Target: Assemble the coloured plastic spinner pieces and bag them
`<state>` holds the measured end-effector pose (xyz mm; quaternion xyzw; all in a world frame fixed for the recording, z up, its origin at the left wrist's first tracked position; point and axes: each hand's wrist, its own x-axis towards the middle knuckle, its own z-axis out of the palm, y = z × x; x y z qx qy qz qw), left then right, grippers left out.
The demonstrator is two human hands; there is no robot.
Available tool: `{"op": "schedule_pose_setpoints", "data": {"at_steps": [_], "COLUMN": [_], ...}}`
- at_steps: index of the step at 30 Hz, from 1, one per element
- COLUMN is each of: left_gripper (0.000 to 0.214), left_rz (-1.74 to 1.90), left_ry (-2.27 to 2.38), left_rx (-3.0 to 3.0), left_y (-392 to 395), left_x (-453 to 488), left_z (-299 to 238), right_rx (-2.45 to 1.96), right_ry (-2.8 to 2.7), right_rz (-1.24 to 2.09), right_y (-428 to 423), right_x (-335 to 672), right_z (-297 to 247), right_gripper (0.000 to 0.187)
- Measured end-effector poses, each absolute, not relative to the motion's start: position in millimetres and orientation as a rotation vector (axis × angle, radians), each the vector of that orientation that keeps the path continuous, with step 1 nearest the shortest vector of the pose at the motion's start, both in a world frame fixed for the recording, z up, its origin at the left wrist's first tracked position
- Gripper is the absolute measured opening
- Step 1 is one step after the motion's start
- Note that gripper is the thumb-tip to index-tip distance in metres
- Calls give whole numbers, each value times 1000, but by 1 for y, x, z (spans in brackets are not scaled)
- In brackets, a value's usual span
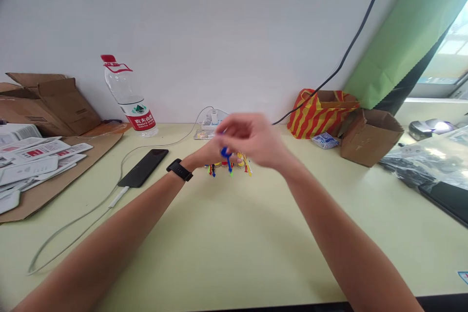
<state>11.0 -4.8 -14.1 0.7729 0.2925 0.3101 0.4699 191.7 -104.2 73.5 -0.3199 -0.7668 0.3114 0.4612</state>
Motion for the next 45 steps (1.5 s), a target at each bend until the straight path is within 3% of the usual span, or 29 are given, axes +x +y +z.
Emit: {"op": "schedule_pose_setpoints", "data": {"at_steps": [3,7,16,25,32,34,38,42,45], "left_gripper": [38,40,31,25,51,57,59,55,54], "left_rz": [644,655,775,961,900,870,822,779,766], "left_ry": [675,658,735,790,735,704,642,634,628], "left_rx": [1956,1994,2100,2076,1808,1765,1719,1743,1767], "left_y": [-3,-3,-8,-14,-12,-11,-10,-9,-11], "left_x": [12,17,30,36,32,29,25,22,20], "left_z": [-16,-24,-36,-36,-28,-27,-26,-24,-20], "right_rx": [-898,-937,-1026,-1245,-1111,-1090,-1042,-1014,-1047], "right_ry": [-1411,-1193,-1282,-1558,-1563,-1617,-1917,-1949,-2022], "right_rz": [375,224,330,67,-253,-217,183,264,253], "right_y": [-88,-67,-57,-65,-62,-60,-60,-64,-65], "right_x": [218,243,214,196,219,231,246,244,240], "right_z": [75,63,36,30,45,48,50,49,47], "right_gripper": [19,21,25,23,21,21,23,53,30]}}
